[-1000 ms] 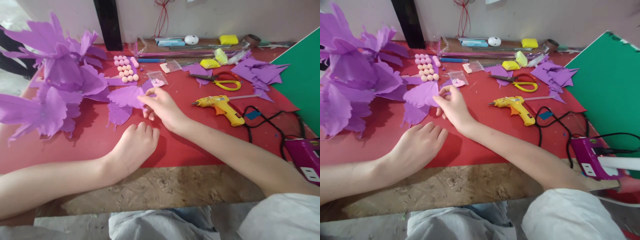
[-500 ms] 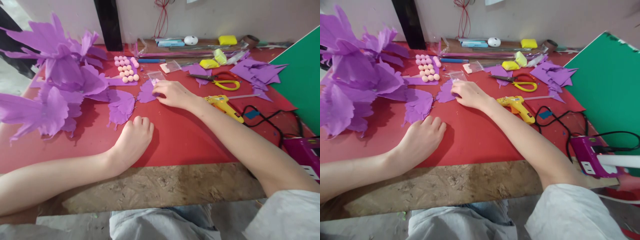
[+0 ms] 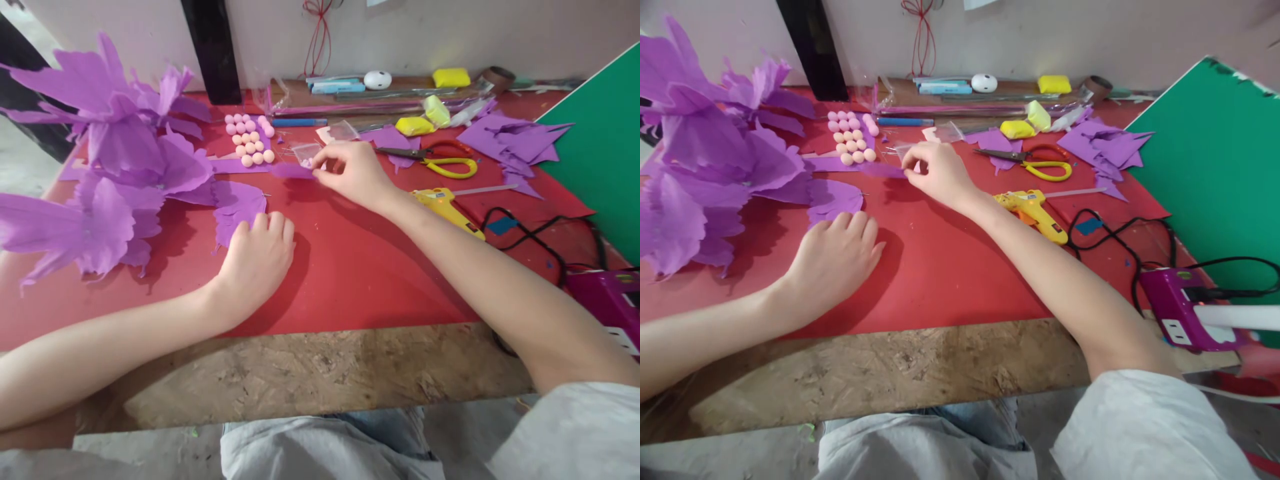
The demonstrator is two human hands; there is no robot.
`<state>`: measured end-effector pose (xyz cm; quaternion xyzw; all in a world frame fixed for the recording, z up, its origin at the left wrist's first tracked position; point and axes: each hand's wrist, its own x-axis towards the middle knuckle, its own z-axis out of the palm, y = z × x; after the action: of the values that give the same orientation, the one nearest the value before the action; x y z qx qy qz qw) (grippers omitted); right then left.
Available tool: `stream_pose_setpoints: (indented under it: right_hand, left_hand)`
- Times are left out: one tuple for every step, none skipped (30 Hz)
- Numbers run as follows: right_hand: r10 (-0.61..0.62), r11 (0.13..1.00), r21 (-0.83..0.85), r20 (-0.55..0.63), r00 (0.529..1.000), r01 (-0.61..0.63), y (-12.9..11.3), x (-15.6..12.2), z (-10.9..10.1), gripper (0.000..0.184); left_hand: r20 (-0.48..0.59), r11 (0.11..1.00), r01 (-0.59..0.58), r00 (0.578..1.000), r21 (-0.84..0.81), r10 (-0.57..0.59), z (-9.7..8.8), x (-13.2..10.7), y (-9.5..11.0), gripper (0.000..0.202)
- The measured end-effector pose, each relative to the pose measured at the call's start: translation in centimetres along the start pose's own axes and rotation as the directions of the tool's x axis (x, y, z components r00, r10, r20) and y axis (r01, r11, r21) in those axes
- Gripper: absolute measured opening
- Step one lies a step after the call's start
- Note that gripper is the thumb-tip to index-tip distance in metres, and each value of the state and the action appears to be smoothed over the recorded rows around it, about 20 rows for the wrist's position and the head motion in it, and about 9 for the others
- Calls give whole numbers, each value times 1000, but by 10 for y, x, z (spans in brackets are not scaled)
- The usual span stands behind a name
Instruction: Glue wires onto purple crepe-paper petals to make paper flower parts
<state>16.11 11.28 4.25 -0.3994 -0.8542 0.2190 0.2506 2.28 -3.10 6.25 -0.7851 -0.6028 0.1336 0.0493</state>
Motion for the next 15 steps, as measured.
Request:
stream_pose_setpoints:
  right_hand:
    - [71, 986, 155, -27, 997, -66, -6, -3, -4, 9]
    - [141, 943, 309, -28, 990, -126, -12, -6, -8, 8]
    - [210, 873, 452, -5, 978, -185, -19, -10, -12, 7]
    - [265, 783, 573, 42, 963, -240, -26, -15, -16, 6]
    - [298, 688, 665, 104, 949, -289, -31, -21, -20, 7]
    - [303, 602, 728, 172, 938, -328, -36, -27, -23, 8]
    - [284, 530, 769, 238, 929, -359, -40, -33, -25, 8]
    - [251, 476, 790, 299, 921, -386, -42, -39, -27, 8]
    - [212, 438, 801, 350, 913, -408, -42, -44, -27, 8]
    - [177, 414, 805, 386, 905, -425, -42, -49, -27, 7]
    - [155, 399, 808, 406, 901, -433, -40, -54, -27, 7]
    - [142, 392, 811, 413, 900, -434, -38, -57, -26, 6]
    - [137, 391, 814, 410, 902, -430, -36, -60, -25, 6]
    - [137, 392, 818, 401, 906, -421, -33, -63, -24, 6]
    - [135, 397, 820, 393, 910, -413, -31, -64, -23, 6]
  left_hand:
    - [-3, 998, 36, 999, -56, -37, 0, 4, -4, 22]
    - [-22, 993, 37, 999, -115, -39, 2, 8, -8, 25]
    - [-60, 982, 42, 997, -184, -54, 5, 12, -13, 31]
    - [-113, 959, 51, 990, -278, -86, 8, 17, -18, 41]
    - [-177, 919, 17, 980, -394, -94, 13, 21, -22, 54]
    - [-234, 845, -58, 969, -531, -81, 18, 26, -26, 66]
    - [-263, 722, -155, 964, -674, -39, 23, 29, -29, 74]
    - [-266, 543, -228, 964, -808, 9, 28, 32, -31, 77]
    - [-261, 333, -253, 965, -908, 22, 31, 35, -31, 76]
    - [-253, 152, -256, 967, -955, 36, 34, 36, -31, 75]
    - [-249, -2, -249, 967, -968, 55, 36, 37, -30, 74]
    - [-245, -120, -235, 967, -965, 75, 36, 37, -28, 74]
    - [-244, -198, -223, 966, -954, 90, 37, 37, -27, 75]
    - [-242, -252, -212, 966, -944, 93, 37, 36, -25, 76]
    - [-233, -287, -199, 969, -937, 88, 36, 36, -24, 76]
